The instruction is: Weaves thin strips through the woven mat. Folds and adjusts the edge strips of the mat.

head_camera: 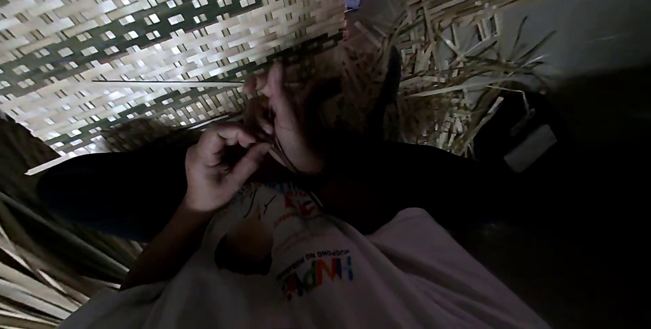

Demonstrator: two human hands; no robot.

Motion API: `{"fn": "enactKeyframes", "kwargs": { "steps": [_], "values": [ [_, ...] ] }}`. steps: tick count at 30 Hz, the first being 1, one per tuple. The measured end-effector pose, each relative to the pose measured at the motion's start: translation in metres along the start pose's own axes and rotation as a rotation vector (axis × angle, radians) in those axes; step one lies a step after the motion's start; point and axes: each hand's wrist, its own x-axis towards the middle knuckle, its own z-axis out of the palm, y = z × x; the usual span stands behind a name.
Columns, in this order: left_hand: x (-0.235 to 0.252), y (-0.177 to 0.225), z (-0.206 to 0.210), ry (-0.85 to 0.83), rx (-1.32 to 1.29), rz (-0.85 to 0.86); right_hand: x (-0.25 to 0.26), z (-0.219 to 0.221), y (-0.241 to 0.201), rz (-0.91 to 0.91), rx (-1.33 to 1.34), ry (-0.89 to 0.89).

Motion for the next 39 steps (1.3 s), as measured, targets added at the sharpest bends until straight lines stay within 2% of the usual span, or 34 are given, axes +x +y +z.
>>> {"fn": "enactKeyframes", "kwargs": {
  "steps": [3, 6, 9, 11, 15, 17, 19, 21, 23, 24, 26, 28, 30, 33, 36, 39],
  "values": [
    [0.001, 0.006, -0.004, 0.019, -0.019, 0.000, 0.000, 0.002, 0.001, 0.030, 0.065, 0.155],
    [0.001, 0.015, -0.011, 0.058, 0.013, 0.024, 0.005, -0.015, 0.007, 0.067, 0.179, 0.261],
    [0.003, 0.008, -0.012, 0.152, 0.121, 0.141, 0.001, -0.006, 0.007, 0.105, 0.093, 0.166],
    [0.005, 0.007, -0.012, 0.197, 0.041, 0.112, -0.002, 0.008, 0.005, 0.159, 0.090, 0.049],
    [0.006, 0.012, -0.013, 0.053, -0.238, -0.159, 0.001, 0.011, 0.007, 0.167, 0.126, 0.093],
    [0.000, 0.011, -0.010, 0.025, -0.213, -0.147, 0.004, 0.009, 0.007, 0.165, 0.173, 0.193],
    [-0.003, 0.015, -0.013, 0.046, -0.133, -0.035, 0.009, -0.002, 0.012, 0.186, 0.298, 0.256],
    [-0.004, 0.016, -0.013, 0.094, 0.050, 0.142, 0.009, -0.007, 0.015, 0.181, 0.293, 0.182],
    [-0.003, 0.012, -0.012, 0.173, 0.164, 0.266, 0.005, 0.003, 0.008, 0.148, 0.158, 0.004],
    [-0.001, 0.012, -0.013, 0.184, 0.147, 0.260, 0.003, 0.011, 0.004, 0.132, 0.124, -0.061],
    [0.006, 0.016, -0.017, 0.092, -0.036, 0.137, 0.002, 0.022, -0.005, 0.115, 0.068, -0.087],
    [0.009, 0.020, -0.021, -0.073, -0.212, 0.009, 0.003, 0.024, -0.006, 0.126, 0.080, 0.035],
    [0.009, 0.020, -0.025, -0.170, -0.295, -0.060, 0.006, 0.019, -0.001, 0.137, 0.173, 0.155],
    [0.007, 0.024, -0.025, -0.125, -0.167, -0.040, 0.005, 0.013, 0.009, 0.104, 0.218, 0.144],
    [0.007, 0.025, -0.026, 0.018, 0.018, 0.064, 0.006, 0.024, 0.003, 0.140, 0.059, -0.075],
    [0.006, 0.034, -0.031, -0.052, 0.004, 0.035, 0.009, 0.032, -0.002, 0.153, 0.083, -0.072]
  ]
}}
